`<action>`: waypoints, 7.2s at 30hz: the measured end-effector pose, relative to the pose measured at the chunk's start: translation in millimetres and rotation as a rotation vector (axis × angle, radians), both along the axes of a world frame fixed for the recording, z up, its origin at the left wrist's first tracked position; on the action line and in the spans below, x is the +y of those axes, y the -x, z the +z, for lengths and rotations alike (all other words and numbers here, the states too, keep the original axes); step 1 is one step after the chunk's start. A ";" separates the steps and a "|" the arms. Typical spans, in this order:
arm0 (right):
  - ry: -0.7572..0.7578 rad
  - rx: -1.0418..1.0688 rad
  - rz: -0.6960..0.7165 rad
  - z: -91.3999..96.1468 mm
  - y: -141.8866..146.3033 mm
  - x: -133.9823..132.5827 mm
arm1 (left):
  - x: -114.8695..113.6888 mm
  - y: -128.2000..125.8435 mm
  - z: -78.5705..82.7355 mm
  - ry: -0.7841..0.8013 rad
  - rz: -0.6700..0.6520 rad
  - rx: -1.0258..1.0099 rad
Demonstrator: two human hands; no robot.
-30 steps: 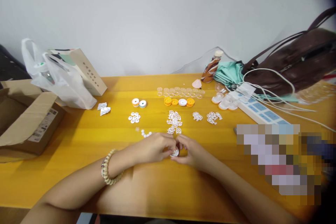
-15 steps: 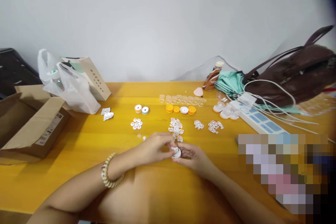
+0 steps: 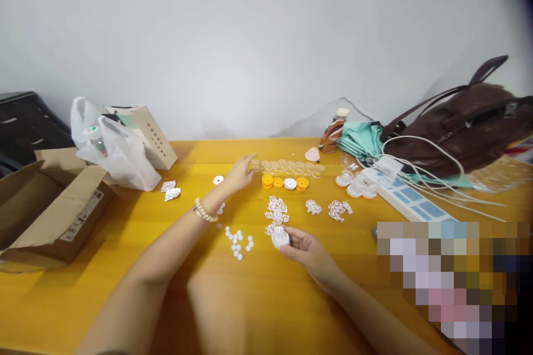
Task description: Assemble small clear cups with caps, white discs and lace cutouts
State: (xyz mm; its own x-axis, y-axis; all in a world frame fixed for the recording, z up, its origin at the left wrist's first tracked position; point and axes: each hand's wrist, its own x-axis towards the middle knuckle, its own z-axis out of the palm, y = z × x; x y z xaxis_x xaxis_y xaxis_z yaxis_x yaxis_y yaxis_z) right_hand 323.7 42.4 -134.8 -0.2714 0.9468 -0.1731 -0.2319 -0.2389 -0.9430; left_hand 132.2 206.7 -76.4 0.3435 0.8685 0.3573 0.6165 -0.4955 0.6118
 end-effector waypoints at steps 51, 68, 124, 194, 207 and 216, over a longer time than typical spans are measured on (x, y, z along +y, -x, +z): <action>-0.013 -0.098 0.138 18.9 1.0 -7.3 | -133.4 -10.4 3.0 0.404 -0.316 -0.354; -0.080 -0.203 0.007 19.9 6.7 -13.4 | -144.2 -16.1 -0.9 0.367 -0.132 -0.321; 0.073 0.239 0.232 24.2 2.9 -18.3 | -151.0 -16.2 10.9 0.730 -0.496 -0.707; 0.034 0.253 0.147 24.3 8.2 -22.3 | -143.3 -13.9 -2.2 0.777 -0.730 -0.887; -0.021 0.159 0.125 19.7 6.5 -19.2 | -144.1 -13.2 4.1 0.639 -0.583 -0.768; -0.025 0.127 0.108 18.6 7.4 -18.9 | -142.7 -13.1 6.3 0.638 -0.563 -0.755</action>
State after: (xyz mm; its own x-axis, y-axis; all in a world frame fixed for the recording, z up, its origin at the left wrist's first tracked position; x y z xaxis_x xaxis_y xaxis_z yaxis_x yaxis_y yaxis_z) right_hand 316.2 23.5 -116.3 -0.3898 0.9146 -0.1080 -0.3240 -0.2459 -0.9135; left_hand 145.3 64.0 -70.1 0.6267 0.7566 0.1865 -0.2287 -0.0502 0.9722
